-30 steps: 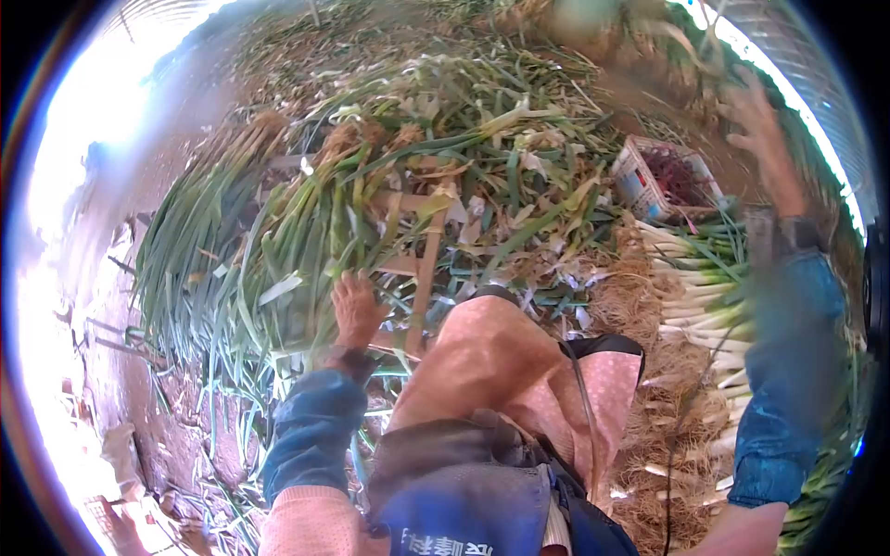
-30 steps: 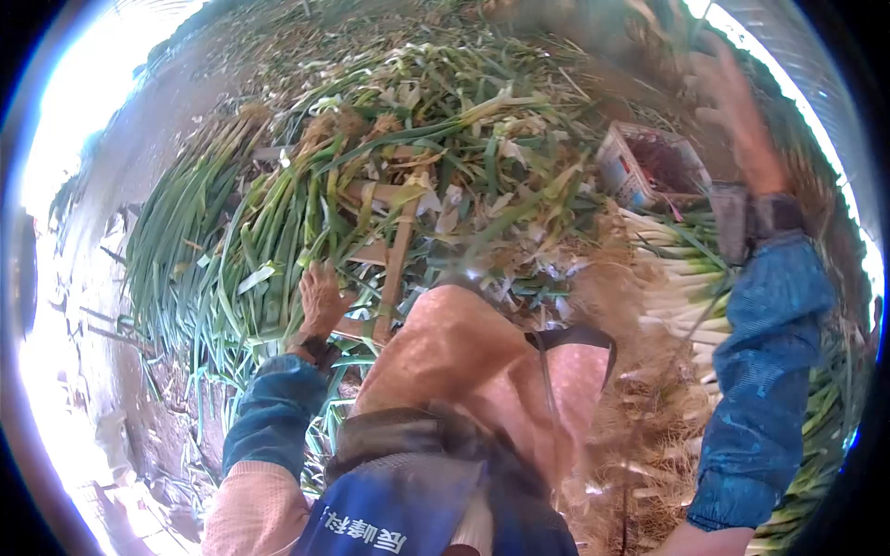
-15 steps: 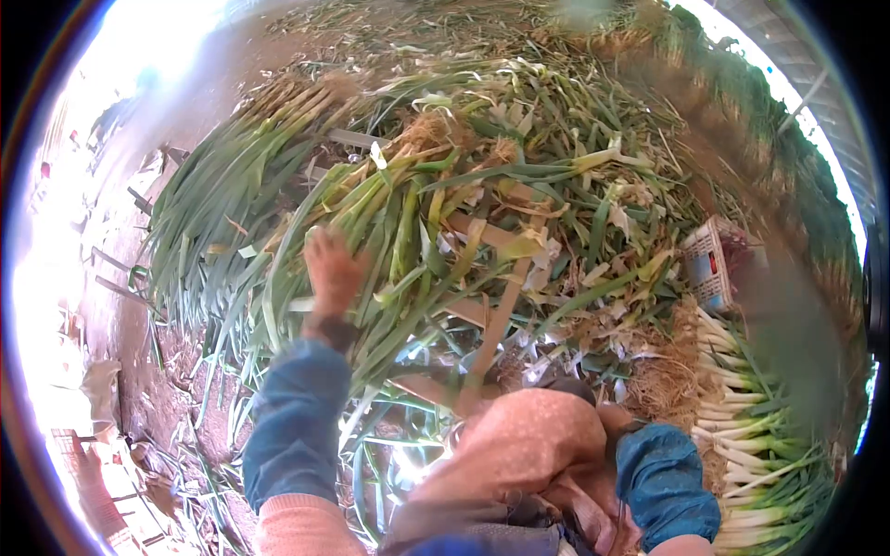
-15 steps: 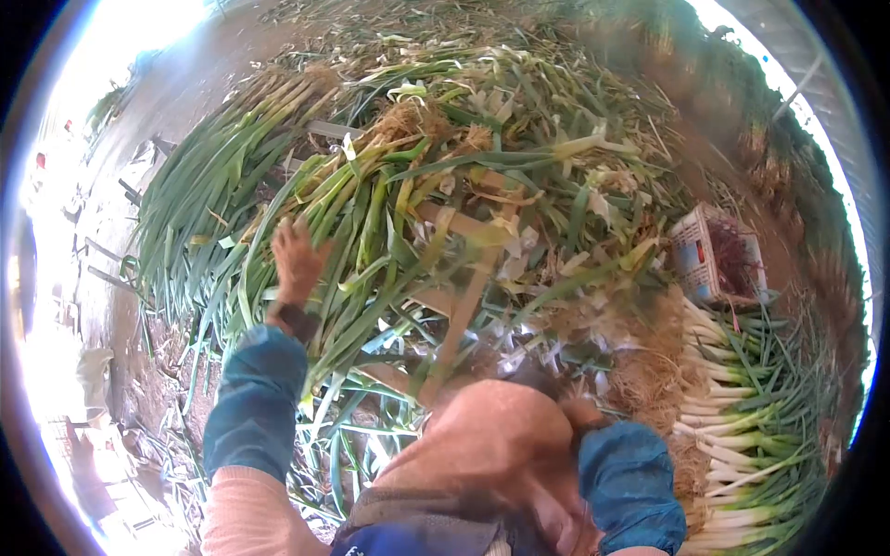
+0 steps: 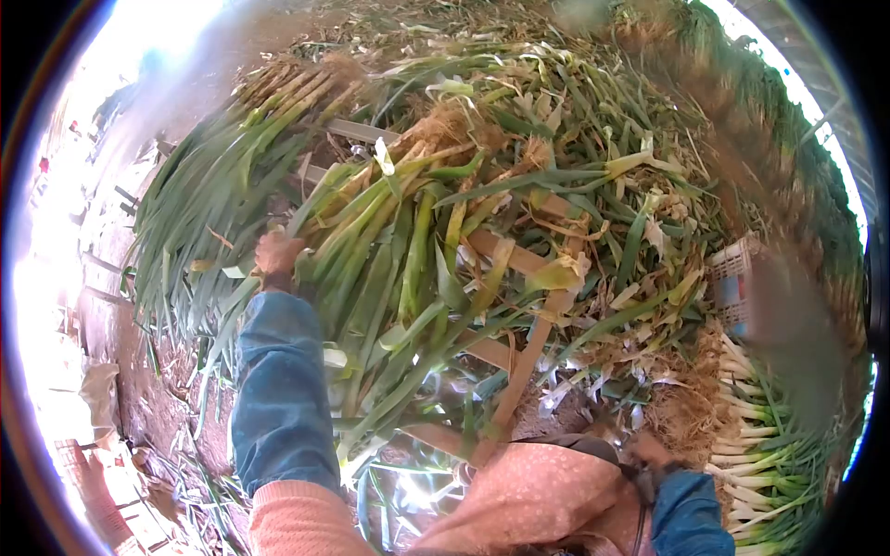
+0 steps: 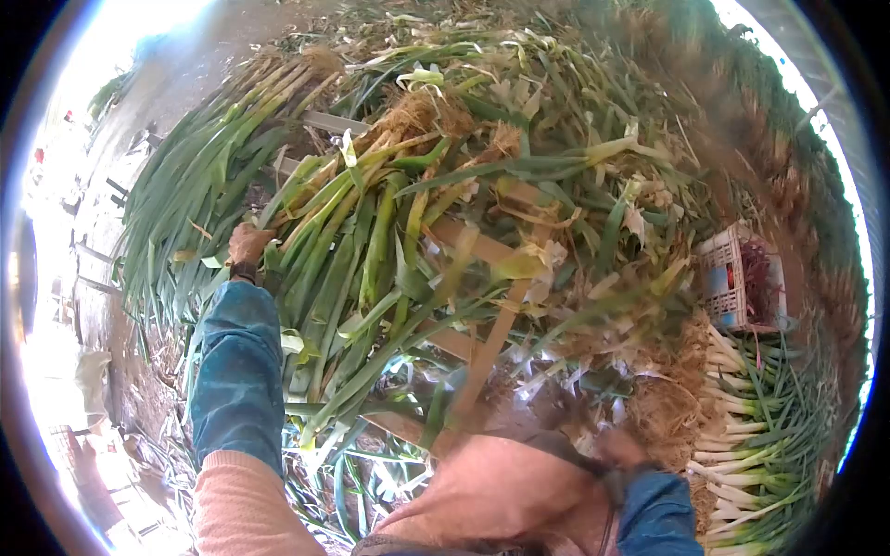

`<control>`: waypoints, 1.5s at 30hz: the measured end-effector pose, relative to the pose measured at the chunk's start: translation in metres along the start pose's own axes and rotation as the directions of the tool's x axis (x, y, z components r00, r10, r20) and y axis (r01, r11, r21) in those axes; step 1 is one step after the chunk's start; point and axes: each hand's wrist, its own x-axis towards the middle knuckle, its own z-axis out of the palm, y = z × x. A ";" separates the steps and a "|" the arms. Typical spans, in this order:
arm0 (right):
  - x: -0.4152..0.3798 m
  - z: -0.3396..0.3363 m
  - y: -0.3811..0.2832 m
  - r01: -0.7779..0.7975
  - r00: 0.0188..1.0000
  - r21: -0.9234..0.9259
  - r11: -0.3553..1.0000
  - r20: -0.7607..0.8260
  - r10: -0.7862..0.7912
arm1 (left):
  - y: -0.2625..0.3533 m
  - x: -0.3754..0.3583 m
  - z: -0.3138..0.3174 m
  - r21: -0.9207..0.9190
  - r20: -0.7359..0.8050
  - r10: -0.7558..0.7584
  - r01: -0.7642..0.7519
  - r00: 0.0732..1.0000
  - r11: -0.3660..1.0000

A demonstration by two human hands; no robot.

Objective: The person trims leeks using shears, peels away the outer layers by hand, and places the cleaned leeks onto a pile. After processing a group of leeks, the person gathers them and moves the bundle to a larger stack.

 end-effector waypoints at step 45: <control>-0.125 0.170 -0.268 0.822 0.565 0.102 0.560 -0.255 -0.784 | 0.008 -0.360 -0.044 -0.827 0.263 0.787 0.551 0.558 -0.114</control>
